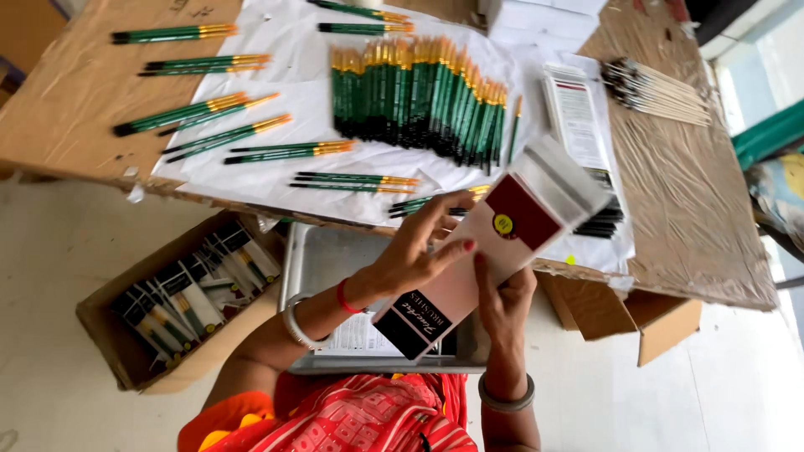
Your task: The person places several brushes into individual plastic packages, sealing each one by hand, and then organizes the packaged brushes by placing them into a cardboard box.
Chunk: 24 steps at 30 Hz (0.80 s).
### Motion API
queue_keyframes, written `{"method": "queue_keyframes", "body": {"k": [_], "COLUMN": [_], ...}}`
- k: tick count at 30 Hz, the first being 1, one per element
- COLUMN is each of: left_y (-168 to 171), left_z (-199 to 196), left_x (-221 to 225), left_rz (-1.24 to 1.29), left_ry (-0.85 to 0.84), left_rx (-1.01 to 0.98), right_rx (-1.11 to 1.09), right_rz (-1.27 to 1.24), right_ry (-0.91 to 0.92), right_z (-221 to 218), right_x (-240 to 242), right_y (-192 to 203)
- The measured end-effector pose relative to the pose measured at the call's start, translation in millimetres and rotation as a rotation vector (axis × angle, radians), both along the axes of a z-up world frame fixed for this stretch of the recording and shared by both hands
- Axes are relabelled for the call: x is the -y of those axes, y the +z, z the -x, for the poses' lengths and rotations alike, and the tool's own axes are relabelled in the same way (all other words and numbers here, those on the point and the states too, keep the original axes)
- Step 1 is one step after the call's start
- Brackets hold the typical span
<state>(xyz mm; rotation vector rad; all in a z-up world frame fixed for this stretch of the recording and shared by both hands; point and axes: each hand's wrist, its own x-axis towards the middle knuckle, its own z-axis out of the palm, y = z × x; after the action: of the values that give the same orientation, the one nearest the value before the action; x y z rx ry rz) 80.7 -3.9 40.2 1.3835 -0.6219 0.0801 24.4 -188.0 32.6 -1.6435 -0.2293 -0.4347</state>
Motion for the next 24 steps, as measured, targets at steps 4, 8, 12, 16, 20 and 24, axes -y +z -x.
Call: {"method": "queue_keyframes", "body": {"k": [4,8,12,16,20,24], "left_y": [-10.1,-20.7,-44.8,-101.8,-67.2,-51.4], "left_z": [-7.9,0.1,8.6,19.1,16.6,19.3], "left_x": [-1.1,1.3,13.7,41.5,9.9,-29.9], "left_rz": [0.264,0.545,0.792,0.899,0.756,0.497], "left_ry": [-0.123,-0.439,-0.820,-1.044,-0.662,-0.333], "left_rx": [-0.216,-0.516,-0.726,-0.876,-0.686,-0.244], "right_rx": [-0.207,-0.082,-0.008,-0.040,-0.302,-0.199], "right_rz": [0.082,-0.235,-0.173,-0.271,-0.443,-0.207], "right_ry": [0.171,0.491,0.286,0.535,0.095,0.003], "right_z": [23.6,22.3,5.7,-5.9,1.4,6.3], "right_x": [3.2,-3.3,-33.5,2.9,8.3,7.7], "right_y": [8.8,31.4,70.5,-1.7,-21.0,-18.4]}}
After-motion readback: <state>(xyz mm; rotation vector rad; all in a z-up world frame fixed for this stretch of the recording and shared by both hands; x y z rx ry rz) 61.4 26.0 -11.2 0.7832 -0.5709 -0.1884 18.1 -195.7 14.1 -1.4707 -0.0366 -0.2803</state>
